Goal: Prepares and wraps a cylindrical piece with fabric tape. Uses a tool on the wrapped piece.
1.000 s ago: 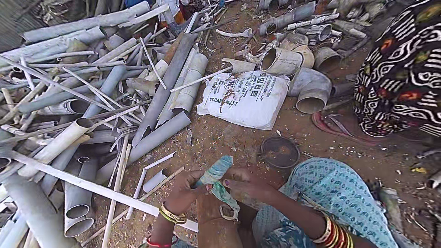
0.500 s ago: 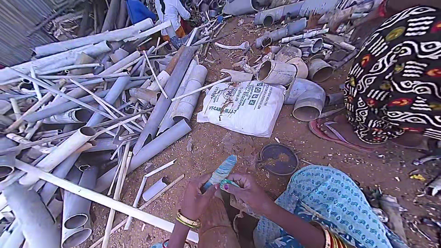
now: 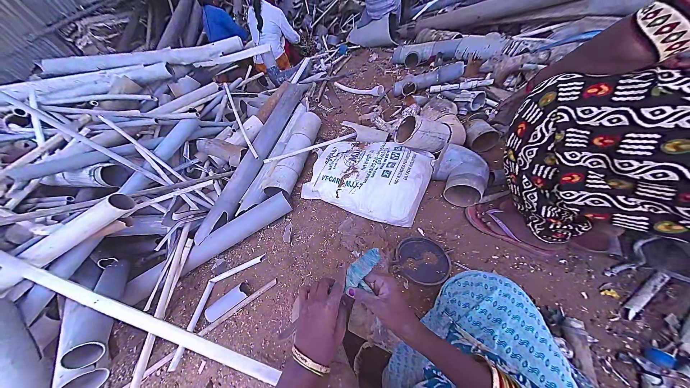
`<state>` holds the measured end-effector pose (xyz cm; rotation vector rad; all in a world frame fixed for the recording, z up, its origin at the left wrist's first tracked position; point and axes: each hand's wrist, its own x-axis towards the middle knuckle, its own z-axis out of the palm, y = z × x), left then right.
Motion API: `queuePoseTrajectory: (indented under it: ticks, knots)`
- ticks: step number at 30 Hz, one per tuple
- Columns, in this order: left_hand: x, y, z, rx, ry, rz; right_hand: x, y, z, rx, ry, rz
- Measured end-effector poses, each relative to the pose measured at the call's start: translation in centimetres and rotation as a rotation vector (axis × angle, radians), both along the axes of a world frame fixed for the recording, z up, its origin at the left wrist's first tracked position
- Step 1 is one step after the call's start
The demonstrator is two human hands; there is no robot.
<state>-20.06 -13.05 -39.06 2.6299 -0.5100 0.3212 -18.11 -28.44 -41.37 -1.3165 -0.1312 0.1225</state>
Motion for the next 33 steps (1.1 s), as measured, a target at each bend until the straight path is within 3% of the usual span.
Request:
queuePoseTrajectory:
  ticks: [4,7,11,14,19,21,25,29,33]
  knots:
    - [1.2,2.3,1.2,-0.327,0.423,-0.026,0.9,-0.6,0.2,0.066,-0.015,0.018]
    - [1.8,3.0,0.5,-0.477,0.508,-0.055,1.0,-0.6,0.5,0.098,0.01,0.023]
    - [1.5,1.8,-0.4,-0.602,0.386,0.072,0.7,-0.2,0.2,0.097,0.061,0.008]
    - [1.3,1.1,0.0,-0.61,0.296,0.17,0.4,-0.1,0.3,-0.045,-0.024,-0.017]
    - [1.1,0.8,-0.5,-0.389,0.06,0.18,0.1,0.4,-1.0,-0.529,-0.46,-0.162]
    - [1.1,0.2,-1.1,-0.259,-0.111,0.196,-0.2,0.4,-0.7,-0.582,-0.441,-0.139]
    - [1.1,-0.8,-1.9,-0.037,-0.437,0.191,-0.3,0.2,-0.3,-0.405,-0.237,-0.038]
    - [0.6,-1.5,-2.5,-0.067,-0.47,0.133,-0.4,0.0,0.7,-0.173,-0.08,-0.08]
    - [-0.2,-2.2,-2.4,-0.18,-0.335,0.065,0.3,-0.5,0.6,-0.123,0.0,-0.169]
